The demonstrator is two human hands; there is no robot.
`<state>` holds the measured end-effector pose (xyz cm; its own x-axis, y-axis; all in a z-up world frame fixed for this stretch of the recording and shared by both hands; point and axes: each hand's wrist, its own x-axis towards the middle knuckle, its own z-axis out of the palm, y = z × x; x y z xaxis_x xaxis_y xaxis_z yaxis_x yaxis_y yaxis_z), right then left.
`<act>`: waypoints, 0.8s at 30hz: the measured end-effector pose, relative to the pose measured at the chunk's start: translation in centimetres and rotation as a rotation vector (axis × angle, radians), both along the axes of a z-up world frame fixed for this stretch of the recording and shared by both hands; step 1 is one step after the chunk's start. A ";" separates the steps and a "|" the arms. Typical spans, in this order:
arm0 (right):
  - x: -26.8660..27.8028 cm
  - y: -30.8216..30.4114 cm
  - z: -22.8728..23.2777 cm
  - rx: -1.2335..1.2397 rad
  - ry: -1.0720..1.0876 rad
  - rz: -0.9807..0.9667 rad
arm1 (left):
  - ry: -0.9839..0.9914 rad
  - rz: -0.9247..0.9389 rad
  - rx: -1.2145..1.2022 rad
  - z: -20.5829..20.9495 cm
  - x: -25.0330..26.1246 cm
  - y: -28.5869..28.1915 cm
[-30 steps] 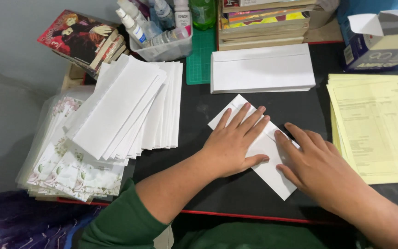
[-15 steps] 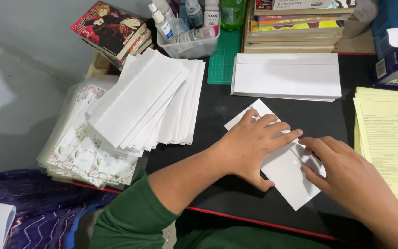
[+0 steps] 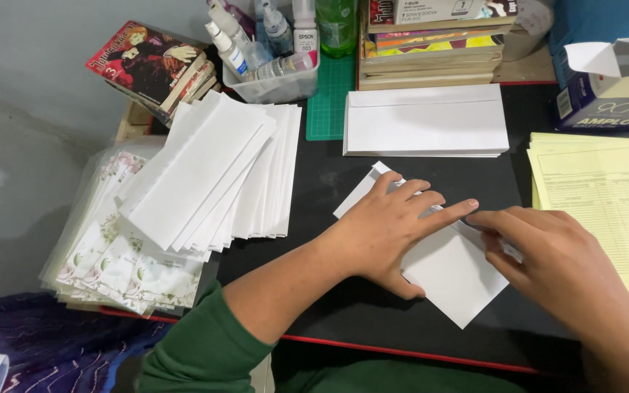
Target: Folding yellow forms and inserting them into white envelopes
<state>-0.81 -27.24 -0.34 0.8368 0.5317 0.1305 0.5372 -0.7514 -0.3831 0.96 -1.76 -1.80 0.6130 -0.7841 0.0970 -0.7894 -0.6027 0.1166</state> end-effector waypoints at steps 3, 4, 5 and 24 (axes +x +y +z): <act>0.1 -0.6 0.2 0.015 0.081 -0.058 | -0.032 0.013 0.016 0.6 -0.4 0.1; 0.1 -0.6 0.3 0.017 0.080 -0.058 | -0.033 0.013 0.018 0.5 -0.6 0.1; 0.0 -0.6 0.4 0.035 0.102 -0.111 | -0.009 0.031 0.010 0.4 -0.7 0.2; 0.7 0.3 1.7 0.207 0.049 -0.275 | 0.205 0.488 0.402 2.8 -5.0 0.7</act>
